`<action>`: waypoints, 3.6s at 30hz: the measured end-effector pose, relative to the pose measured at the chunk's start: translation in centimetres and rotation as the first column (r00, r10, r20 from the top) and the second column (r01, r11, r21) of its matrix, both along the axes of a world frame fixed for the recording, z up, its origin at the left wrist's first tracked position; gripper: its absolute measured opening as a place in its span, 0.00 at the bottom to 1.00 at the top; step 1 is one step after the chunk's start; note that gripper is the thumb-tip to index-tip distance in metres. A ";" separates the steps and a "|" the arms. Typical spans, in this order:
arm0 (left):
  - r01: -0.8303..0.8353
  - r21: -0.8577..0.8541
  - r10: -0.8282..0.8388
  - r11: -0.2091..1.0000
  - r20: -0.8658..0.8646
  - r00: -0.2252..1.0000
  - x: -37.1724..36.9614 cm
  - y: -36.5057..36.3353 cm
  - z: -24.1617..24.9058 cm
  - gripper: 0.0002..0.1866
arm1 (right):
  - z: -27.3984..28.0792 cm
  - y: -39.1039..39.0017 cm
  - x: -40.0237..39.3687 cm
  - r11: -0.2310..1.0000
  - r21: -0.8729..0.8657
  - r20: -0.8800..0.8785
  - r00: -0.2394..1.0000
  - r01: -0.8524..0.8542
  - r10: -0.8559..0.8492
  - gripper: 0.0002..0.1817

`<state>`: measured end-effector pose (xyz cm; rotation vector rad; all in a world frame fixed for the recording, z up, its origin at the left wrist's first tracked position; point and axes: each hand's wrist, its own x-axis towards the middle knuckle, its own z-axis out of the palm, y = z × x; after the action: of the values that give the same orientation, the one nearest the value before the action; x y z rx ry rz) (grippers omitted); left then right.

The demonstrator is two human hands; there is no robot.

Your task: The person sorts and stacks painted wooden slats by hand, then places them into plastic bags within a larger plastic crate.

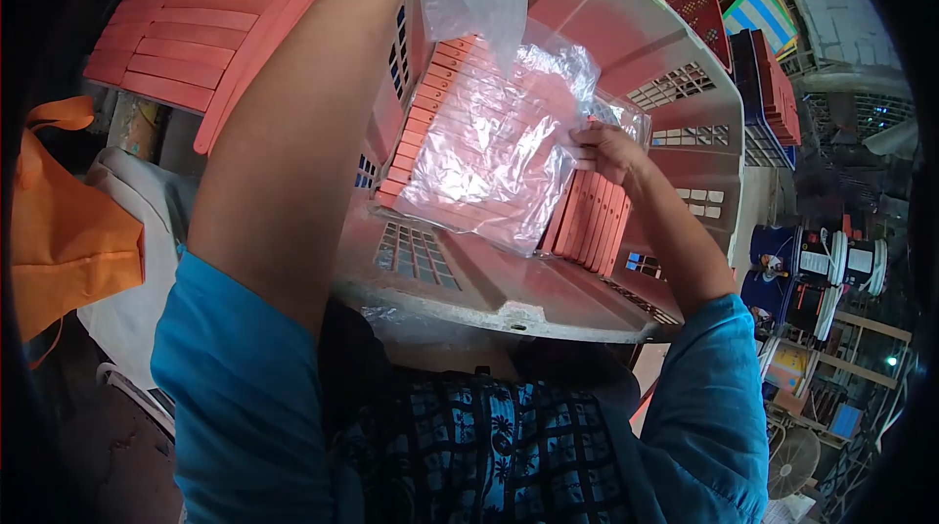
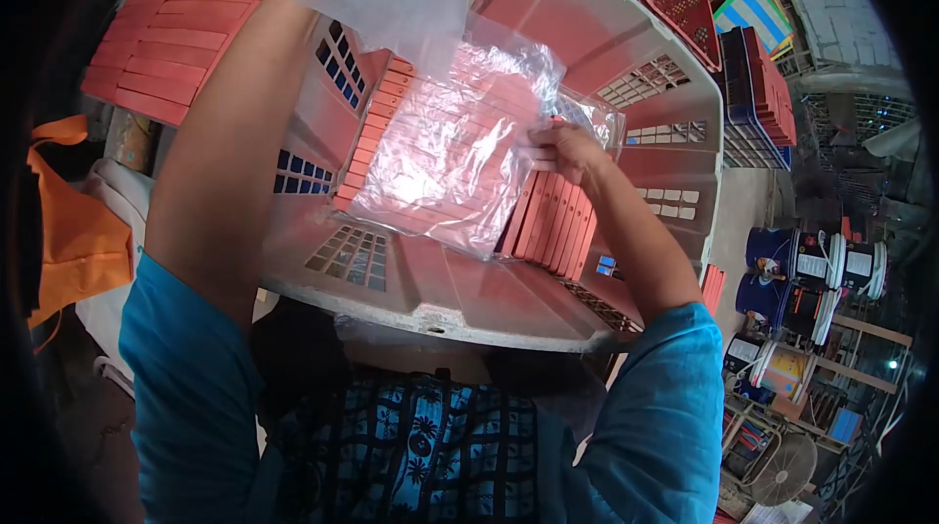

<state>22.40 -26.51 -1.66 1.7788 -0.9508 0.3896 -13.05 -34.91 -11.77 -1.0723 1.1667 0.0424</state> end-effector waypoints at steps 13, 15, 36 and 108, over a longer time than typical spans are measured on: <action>0.024 -0.053 -0.030 0.998 -0.110 0.994 0.5 -0.1 0.1 0.12 | 0.0 2.4 4.8 0.835 -0.480 -0.369 0.926 -0.268 0.086 0.22; 0.024 -0.064 -0.032 0.998 -0.130 0.991 0.5 0.0 0.1 0.12 | -1.1 3.2 4.2 0.389 -0.830 -0.464 0.882 -0.400 -0.081 0.31; 0.385 0.436 -0.477 0.814 0.121 0.871 -17.0 5.6 8.9 0.14 | 17.4 11.9 3.0 0.568 -0.762 0.503 0.837 0.312 0.215 0.67; 0.959 -0.239 0.068 0.149 -0.965 -0.252 -23.3 2.7 -10.7 0.34 | 5.3 2.9 -10.9 0.119 -0.343 -0.851 0.361 -0.932 0.382 0.16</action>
<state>-0.95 -23.76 -12.36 1.2249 -0.8139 -2.2024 -23.92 -32.01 -6.44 -2.6649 1.0306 0.7501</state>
